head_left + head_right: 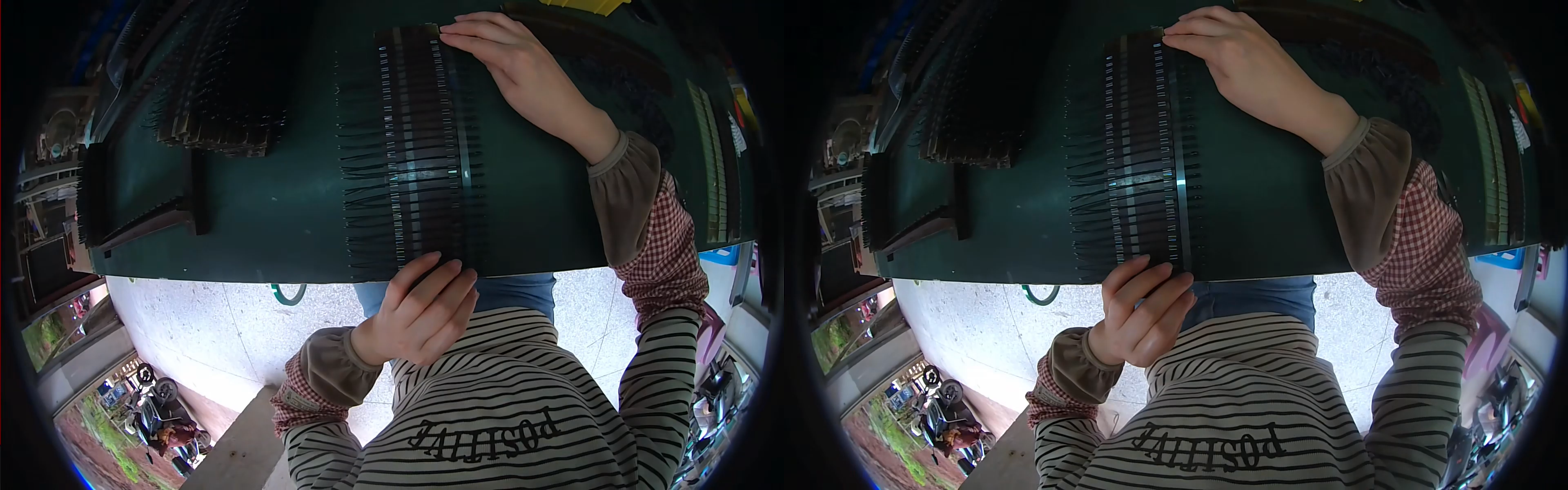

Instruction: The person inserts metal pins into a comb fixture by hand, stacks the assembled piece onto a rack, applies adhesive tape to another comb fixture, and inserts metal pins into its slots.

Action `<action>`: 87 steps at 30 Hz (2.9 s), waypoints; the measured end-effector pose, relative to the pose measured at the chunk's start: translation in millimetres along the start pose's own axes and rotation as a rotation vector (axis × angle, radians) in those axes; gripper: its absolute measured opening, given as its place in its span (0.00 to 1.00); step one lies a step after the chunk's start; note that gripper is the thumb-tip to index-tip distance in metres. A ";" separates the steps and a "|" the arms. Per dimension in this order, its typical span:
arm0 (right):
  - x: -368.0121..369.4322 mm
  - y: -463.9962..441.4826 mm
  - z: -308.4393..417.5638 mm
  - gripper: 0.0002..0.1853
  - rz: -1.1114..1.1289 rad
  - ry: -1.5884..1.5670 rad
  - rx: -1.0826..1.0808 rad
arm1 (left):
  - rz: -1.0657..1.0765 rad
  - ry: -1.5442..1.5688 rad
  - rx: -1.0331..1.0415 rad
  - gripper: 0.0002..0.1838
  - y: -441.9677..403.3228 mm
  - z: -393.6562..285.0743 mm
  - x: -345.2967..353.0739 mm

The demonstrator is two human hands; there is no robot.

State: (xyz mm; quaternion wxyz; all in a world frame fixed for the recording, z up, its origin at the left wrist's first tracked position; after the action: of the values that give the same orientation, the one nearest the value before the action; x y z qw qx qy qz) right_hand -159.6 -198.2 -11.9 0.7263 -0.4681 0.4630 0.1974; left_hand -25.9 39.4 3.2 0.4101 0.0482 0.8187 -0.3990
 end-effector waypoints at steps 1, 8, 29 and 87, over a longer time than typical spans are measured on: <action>0.4 0.4 -0.3 0.22 -0.004 0.001 -0.003 | 0.000 -0.002 0.001 0.13 -0.2 -0.2 -0.4; 1.0 0.3 1.7 0.23 -0.021 -0.008 0.003 | -0.050 0.008 -0.004 0.13 -1.9 -0.6 -6.8; 1.0 1.2 -0.7 0.27 0.004 0.002 -0.008 | -0.089 -0.008 0.009 0.12 -13.0 0.2 -22.8; -12.4 -6.7 12.0 0.21 0.042 -0.142 0.029 | 0.057 0.123 0.017 0.19 17.9 3.1 -21.5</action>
State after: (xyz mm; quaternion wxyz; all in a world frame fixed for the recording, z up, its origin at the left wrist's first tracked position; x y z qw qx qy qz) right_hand -155.1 -189.3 3.7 0.7597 -0.4326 0.4227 0.2388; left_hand -2.5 54.7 6.4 0.3699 0.0993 0.8372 -0.3903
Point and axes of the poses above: each hand's wrist, its own y-axis away from the middle knuckle, its own x-axis out of the palm, z = x × y, the point moved 7 cm from there along -y, towards the middle knuckle, and after that the axes turned 7 degrees about -x, right-handed, at the moved point
